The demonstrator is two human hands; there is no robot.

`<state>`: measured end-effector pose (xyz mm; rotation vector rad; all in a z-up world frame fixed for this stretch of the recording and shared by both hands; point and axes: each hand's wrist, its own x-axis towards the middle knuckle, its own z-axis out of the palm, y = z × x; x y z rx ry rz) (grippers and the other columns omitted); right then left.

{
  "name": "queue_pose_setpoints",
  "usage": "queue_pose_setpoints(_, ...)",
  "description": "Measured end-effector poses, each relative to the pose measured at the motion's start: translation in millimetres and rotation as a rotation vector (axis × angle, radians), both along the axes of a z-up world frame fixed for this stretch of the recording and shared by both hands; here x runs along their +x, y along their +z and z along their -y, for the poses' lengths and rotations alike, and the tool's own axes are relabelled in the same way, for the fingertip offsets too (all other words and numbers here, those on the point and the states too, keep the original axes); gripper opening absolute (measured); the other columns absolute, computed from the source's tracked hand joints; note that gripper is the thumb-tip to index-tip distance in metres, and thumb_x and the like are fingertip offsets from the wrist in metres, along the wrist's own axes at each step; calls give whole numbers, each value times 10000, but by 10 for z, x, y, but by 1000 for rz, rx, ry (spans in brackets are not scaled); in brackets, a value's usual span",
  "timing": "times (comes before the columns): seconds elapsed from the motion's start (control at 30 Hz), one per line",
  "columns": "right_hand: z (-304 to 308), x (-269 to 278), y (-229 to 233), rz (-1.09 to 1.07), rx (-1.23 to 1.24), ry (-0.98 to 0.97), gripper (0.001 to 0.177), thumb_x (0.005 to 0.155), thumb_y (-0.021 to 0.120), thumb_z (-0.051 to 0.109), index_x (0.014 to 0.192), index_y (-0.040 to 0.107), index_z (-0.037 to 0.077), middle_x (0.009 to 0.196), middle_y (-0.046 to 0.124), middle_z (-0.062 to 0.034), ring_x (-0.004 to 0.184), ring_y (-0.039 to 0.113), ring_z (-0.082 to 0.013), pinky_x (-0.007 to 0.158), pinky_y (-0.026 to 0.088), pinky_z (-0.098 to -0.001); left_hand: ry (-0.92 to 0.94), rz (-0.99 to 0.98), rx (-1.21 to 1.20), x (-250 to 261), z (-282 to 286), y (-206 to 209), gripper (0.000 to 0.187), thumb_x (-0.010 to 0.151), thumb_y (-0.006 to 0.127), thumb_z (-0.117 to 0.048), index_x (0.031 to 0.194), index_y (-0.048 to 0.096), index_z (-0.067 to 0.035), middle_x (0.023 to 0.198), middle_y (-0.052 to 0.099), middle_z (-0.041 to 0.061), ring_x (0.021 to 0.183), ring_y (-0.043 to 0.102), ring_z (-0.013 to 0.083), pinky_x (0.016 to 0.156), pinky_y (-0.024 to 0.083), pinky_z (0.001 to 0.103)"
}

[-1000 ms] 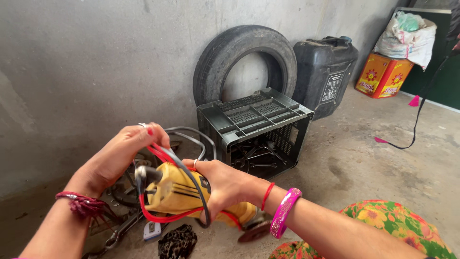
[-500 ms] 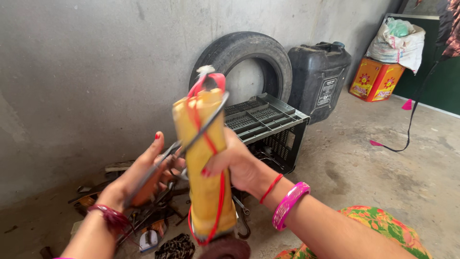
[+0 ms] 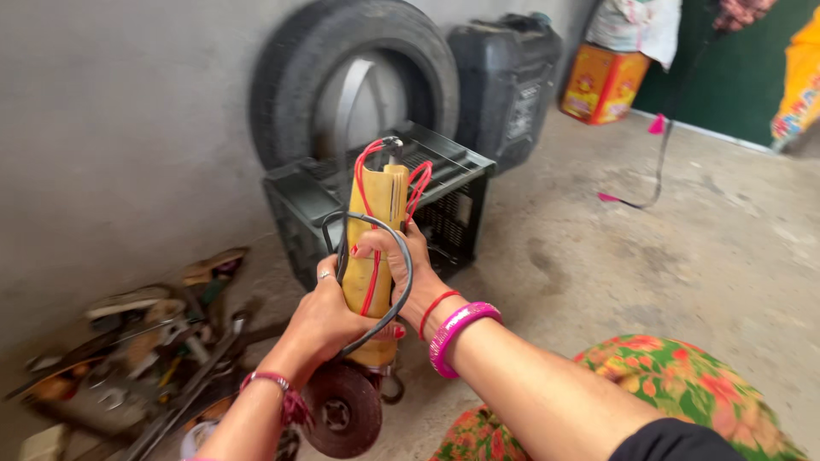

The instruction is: The person holds a mechanical part in a cloth and uses a wrench to adjust a bolt. They move an angle grinder and use a measuring tape on various tools and components on the floor.

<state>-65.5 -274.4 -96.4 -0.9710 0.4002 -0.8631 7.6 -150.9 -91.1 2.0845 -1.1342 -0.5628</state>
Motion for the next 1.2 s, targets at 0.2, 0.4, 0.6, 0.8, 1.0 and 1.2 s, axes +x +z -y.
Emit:
queue_pose_setpoints(0.2,679,-268,-455,142,236,-64,341,649,673,74,987,638,38,854,663,-104,775,661,-258,727,576,-402,-163,249,131,-26,947,-213,1206,485,913,-495,1485,332,-155,1123,716,222,1081,696,404,930,555,452)
queue_pose_setpoints(0.4,1516,-260,-819,14,343,-311,372,598,680,87,964,658,21,842,672,-108,762,655,-282,734,574,-455,-196,281,241,-90,1856,-582,1151,517,884,-469,1463,342,-101,1104,720,228,1035,714,408,913,576,451)
queue_pose_setpoints(0.6,2173,-25,-1577,51,463,-262,382,601,692,106,976,647,46,877,649,-109,820,631,-298,813,553,-470,-249,315,214,130,2433,-1046,1192,493,911,-379,1477,326,-45,1159,687,260,1092,692,399,945,566,431)
queue_pose_setpoints(0.8,2546,507,-2324,185,574,-110,351,662,704,156,981,592,64,935,643,-122,876,626,-324,868,535,-478,-165,464,370,464,2690,-1323,1174,561,965,-318,1523,316,-142,1414,545,204,1300,546,383,1059,438,542)
queue_pose_setpoints(1.0,2526,1026,-2584,312,502,200,495,857,622,362,1291,611,123,1229,666,-104,1168,609,-325,1029,498,-464,-29,414,391,822,2690,-1674,987,613,893,-307,1453,405,-132,1382,585,195,1294,559,376,1064,453,512)
queue_pose_setpoints(1.2,2597,1284,-2533,142,783,-46,644,986,341,563,1404,542,117,1247,645,-154,1209,592,-360,987,491,-549,58,340,404,931,2709,-1961,791,689,803,-327,1384,487,-122,1346,617,197,1273,581,377,1066,453,500)
